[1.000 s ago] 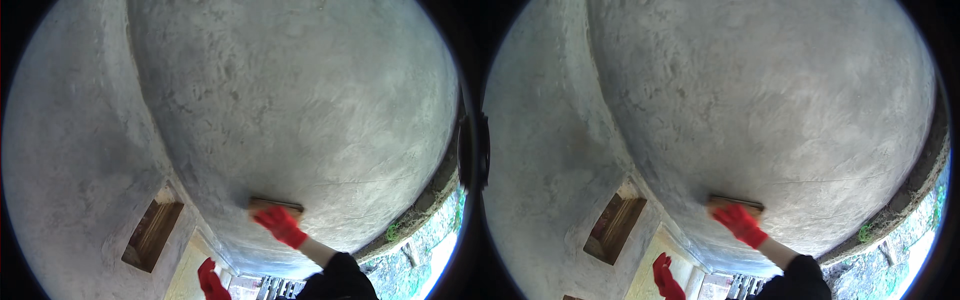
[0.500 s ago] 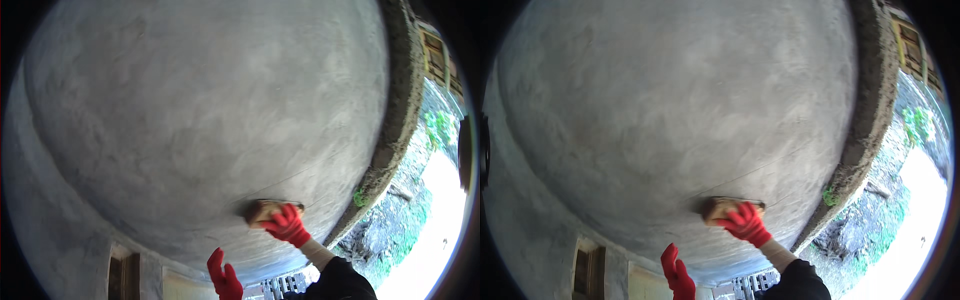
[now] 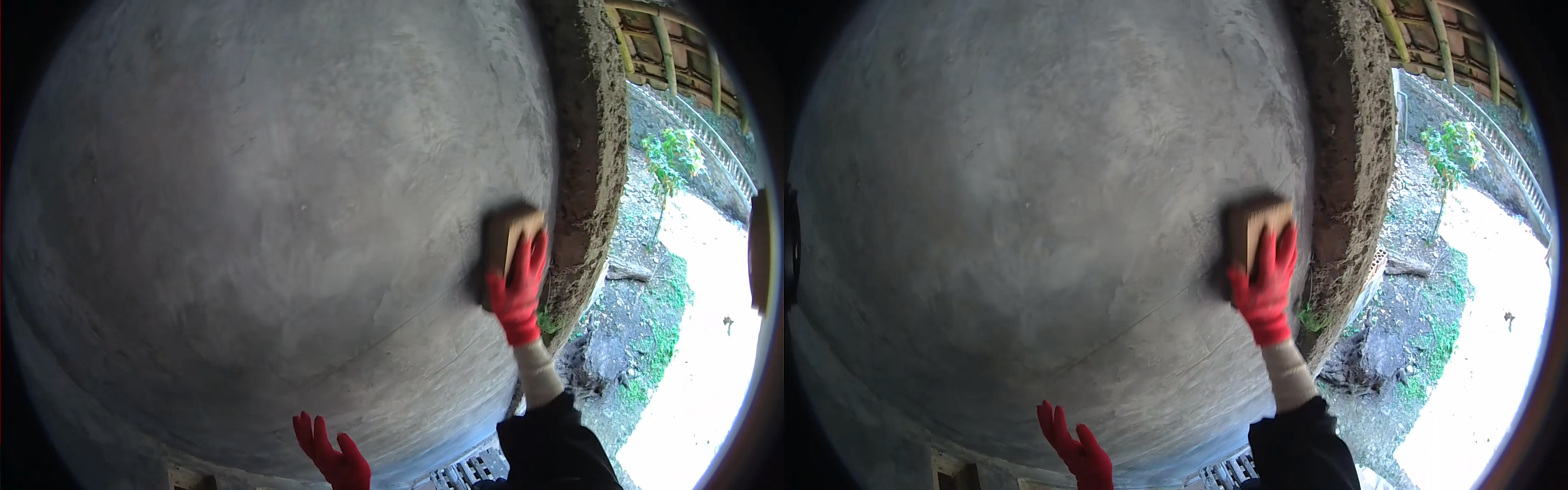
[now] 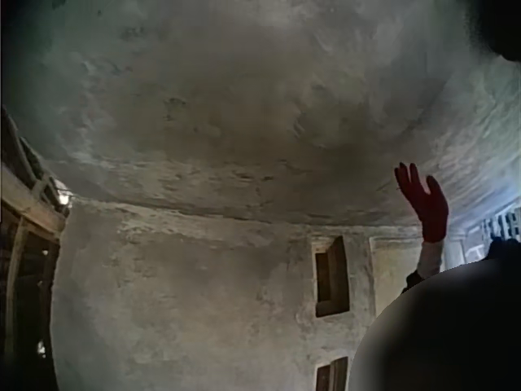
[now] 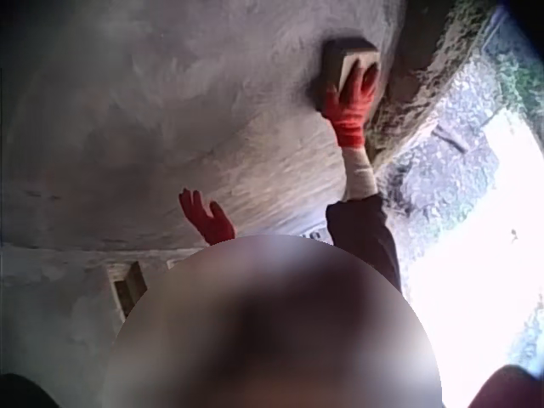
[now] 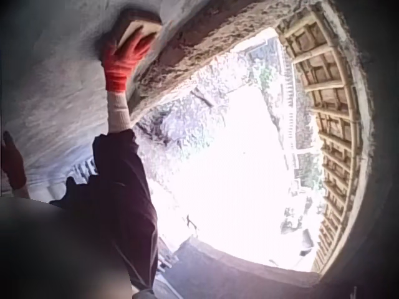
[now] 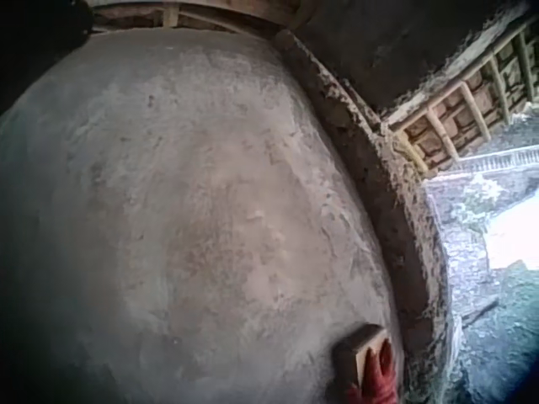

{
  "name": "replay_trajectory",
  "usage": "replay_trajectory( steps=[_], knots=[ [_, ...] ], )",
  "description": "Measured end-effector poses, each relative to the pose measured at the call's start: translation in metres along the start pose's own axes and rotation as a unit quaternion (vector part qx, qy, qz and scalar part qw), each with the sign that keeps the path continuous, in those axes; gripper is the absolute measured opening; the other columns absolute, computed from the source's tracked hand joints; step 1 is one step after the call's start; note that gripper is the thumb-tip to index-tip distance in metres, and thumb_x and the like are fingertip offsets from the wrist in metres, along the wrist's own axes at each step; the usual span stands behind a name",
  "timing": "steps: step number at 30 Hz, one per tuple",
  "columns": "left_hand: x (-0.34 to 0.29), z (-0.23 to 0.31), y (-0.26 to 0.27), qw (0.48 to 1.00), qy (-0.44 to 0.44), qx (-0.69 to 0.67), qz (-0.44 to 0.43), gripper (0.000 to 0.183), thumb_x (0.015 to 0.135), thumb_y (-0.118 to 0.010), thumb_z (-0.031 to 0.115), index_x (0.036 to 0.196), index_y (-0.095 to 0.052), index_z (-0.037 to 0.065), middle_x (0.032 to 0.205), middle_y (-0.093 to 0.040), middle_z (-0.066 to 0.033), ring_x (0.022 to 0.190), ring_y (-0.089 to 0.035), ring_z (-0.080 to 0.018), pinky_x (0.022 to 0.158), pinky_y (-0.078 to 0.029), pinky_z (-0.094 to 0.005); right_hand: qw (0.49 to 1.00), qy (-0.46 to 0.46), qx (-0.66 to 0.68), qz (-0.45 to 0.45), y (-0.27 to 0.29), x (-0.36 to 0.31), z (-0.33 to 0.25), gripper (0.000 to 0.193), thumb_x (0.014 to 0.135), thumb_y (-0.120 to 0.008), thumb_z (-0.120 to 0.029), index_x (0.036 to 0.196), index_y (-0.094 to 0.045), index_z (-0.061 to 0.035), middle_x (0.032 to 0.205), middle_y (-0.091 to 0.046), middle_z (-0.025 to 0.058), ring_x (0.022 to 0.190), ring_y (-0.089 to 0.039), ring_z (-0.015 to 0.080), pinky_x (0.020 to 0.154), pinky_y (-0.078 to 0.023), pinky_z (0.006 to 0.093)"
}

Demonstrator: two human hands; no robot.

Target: The person uses a wooden block to smooth a concrete wall by rubbing the surface in circular and sweeping motions.

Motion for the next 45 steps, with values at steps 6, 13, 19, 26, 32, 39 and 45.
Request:
replay_trajectory(
  steps=[6, 13, 19, 26, 32, 39, 45],
  knots=[
    [0.027, -0.003, -0.026, 0.996, -0.053, 0.063, 0.045, 0.054, 0.093, -0.053, 0.023, 0.140, -0.036, 0.003, 0.152, -0.024, -0.0208, 0.141, -0.016, -0.0461, 0.110, -0.020, -0.0612, 1.000, 0.019, 0.003, -0.018, 0.009, -0.124, 0.059, 0.089, 0.073, -0.072, -0.036, 0.148, -0.030, -0.0118, 0.143, -0.025, 0.0386, 0.129, -0.033, 0.0554, 0.103, -0.032, 0.0604],
    [0.060, -0.047, -0.061, 0.961, -0.168, 0.165, 0.142, 0.066, 0.092, -0.054, 0.034, 0.144, -0.029, 0.002, 0.153, -0.020, -0.0223, 0.140, -0.014, -0.0506, 0.109, -0.015, -0.0655, 0.998, 0.041, -0.017, 0.036, 0.029, 0.103, 0.039, 0.084, 0.071, -0.076, -0.021, 0.145, -0.037, -0.0106, 0.148, -0.027, 0.0292, 0.127, -0.037, 0.0476, 0.105, -0.033, 0.0492],
    [0.064, -0.046, -0.069, 0.935, -0.155, 0.274, 0.162, 0.066, 0.096, -0.037, 0.043, 0.144, -0.028, -0.002, 0.150, -0.024, -0.0266, 0.138, -0.019, -0.0505, 0.109, -0.017, -0.0632, 0.999, 0.007, -0.050, 0.007, 0.016, -0.112, 0.084, 0.085, 0.077, -0.070, -0.041, 0.147, -0.030, -0.0122, 0.143, -0.027, 0.0377, 0.125, -0.037, 0.0547, 0.100, -0.035, 0.0598],
    [0.064, -0.051, -0.070, 0.920, -0.179, 0.306, 0.168, 0.064, 0.095, -0.038, 0.036, 0.143, -0.028, -0.005, 0.150, -0.025, -0.0272, 0.137, -0.021, -0.0514, 0.109, -0.017, -0.0635, 0.995, 0.099, -0.010, 0.026, 0.023, 0.050, 0.055, 0.084, 0.069, -0.075, -0.023, 0.144, -0.040, -0.0099, 0.145, -0.029, 0.0324, 0.126, -0.038, 0.0498, 0.103, -0.035, 0.0535],
    [0.064, -0.054, -0.070, 0.927, -0.161, 0.300, 0.158, 0.066, 0.094, -0.040, 0.037, 0.144, -0.028, -0.004, 0.151, -0.022, -0.0271, 0.138, -0.018, -0.0523, 0.109, -0.016, -0.0648, 0.997, -0.038, 0.044, 0.058, 0.013, 0.041, 0.048, 0.077, 0.077, -0.073, -0.026, 0.143, -0.039, -0.0064, 0.147, -0.029, 0.0274, 0.132, -0.034, 0.0448, 0.107, -0.033, 0.0486],
    [0.062, -0.054, -0.073, 0.933, -0.141, 0.303, 0.135, 0.067, 0.093, -0.041, 0.041, 0.141, -0.030, -0.004, 0.148, -0.026, -0.0280, 0.136, -0.020, -0.0521, 0.108, -0.017, -0.0655, 0.998, 0.058, 0.027, -0.007, 0.021, -0.055, 0.072, 0.091, 0.065, -0.077, -0.024, 0.145, -0.036, -0.0144, 0.142, -0.031, 0.0310, 0.127, -0.038, 0.0496, 0.102, -0.036, 0.0554],
    [0.060, -0.054, -0.070, 0.930, -0.151, 0.302, 0.146, 0.065, 0.094, -0.040, 0.040, 0.140, -0.031, -0.005, 0.148, -0.027, -0.0284, 0.136, -0.021, -0.0522, 0.108, -0.017, -0.0657, 0.998, 0.018, 0.034, 0.049, 0.018, 0.109, 0.035, 0.081, 0.069, -0.077, -0.021, 0.142, -0.041, -0.0097, 0.145, -0.031, 0.0266, 0.130, -0.038, 0.0441, 0.105, -0.036, 0.0481]
  ],
)
Point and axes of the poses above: each hand's wrist, its own x-axis towards the middle knuckle, its own y-axis out of the back of the hand, z = x × y, the point moved 1 cm from there along x, towards the middle knuckle
